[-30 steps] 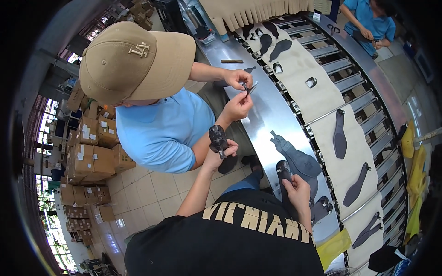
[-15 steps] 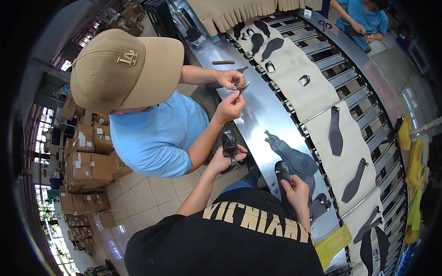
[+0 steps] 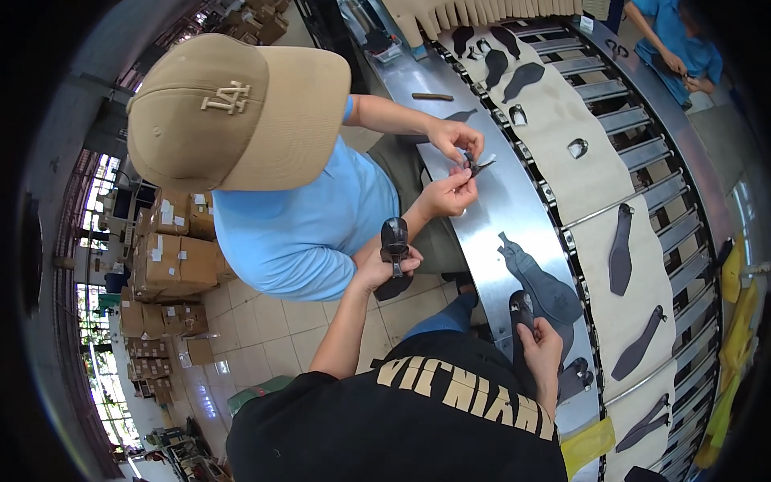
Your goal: The recorder is assembling and inspecting shoe sole and upper components at a manufacturing conveyor belt, receiving guidance from another worker.
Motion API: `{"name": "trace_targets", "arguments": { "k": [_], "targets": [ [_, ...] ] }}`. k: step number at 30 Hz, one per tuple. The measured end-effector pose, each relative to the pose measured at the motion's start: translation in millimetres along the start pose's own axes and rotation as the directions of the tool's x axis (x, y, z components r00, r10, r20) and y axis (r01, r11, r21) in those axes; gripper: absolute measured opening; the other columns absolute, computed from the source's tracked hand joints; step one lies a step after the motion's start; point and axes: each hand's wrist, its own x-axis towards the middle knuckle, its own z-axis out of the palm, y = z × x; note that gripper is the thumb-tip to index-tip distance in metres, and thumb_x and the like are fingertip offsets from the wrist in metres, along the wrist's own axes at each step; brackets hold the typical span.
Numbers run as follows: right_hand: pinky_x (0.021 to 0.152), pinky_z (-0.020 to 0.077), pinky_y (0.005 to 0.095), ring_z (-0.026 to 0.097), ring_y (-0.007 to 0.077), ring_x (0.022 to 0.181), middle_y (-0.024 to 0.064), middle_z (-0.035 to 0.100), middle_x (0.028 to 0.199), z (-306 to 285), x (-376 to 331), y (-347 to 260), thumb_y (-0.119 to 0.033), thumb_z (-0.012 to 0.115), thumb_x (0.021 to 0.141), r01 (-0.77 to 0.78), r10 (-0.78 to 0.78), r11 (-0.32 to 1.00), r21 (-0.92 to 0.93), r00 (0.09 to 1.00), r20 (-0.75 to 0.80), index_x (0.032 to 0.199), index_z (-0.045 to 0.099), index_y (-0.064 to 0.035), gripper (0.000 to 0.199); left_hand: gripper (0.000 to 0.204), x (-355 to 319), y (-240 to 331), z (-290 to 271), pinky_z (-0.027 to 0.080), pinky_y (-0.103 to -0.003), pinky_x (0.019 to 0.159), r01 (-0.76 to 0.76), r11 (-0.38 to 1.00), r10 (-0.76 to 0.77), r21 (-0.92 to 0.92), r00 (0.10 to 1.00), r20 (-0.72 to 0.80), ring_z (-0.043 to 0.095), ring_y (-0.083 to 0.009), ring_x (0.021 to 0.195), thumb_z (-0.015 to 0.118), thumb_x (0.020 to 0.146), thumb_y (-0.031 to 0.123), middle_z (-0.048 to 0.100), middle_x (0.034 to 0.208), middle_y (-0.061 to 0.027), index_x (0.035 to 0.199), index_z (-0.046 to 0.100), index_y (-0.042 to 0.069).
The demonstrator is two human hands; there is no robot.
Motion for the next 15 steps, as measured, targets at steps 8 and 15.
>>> {"name": "trace_targets", "arguments": {
  "k": [8,15],
  "targets": [
    [0.047,0.0295,0.0238,0.036,0.0035,0.054,-0.0031,0.043,0.056,8.5,10.7,-9.4,-0.013,0.071,0.083,0.074,-0.076,0.995,-0.07,0.997,-0.017,0.075,0.053,-0.0009,0.024,0.02,14.7,-6.3,22.0,0.046,-0.025,0.059,-0.039,0.998,0.037,-0.046,0.998,-0.05,0.057,-0.0094,0.063,0.076,0.08,0.018,0.061,0.073,-0.0003,0.09,0.066,0.003],
    [0.047,0.0338,0.0267,0.039,0.007,0.051,0.002,0.047,0.055,13.8,17.7,-5.6,-0.016,0.072,0.082,0.066,-0.067,0.988,-0.143,0.998,-0.006,0.077,0.054,-0.0013,0.024,0.073,30.2,24.3,64.5,0.049,-0.034,0.076,-0.452,0.798,0.446,0.399,0.888,0.114,0.065,-0.0224,0.083,0.077,0.072,0.015,0.066,0.093,-0.0122,0.138,0.046,0.012]
  ]
}}
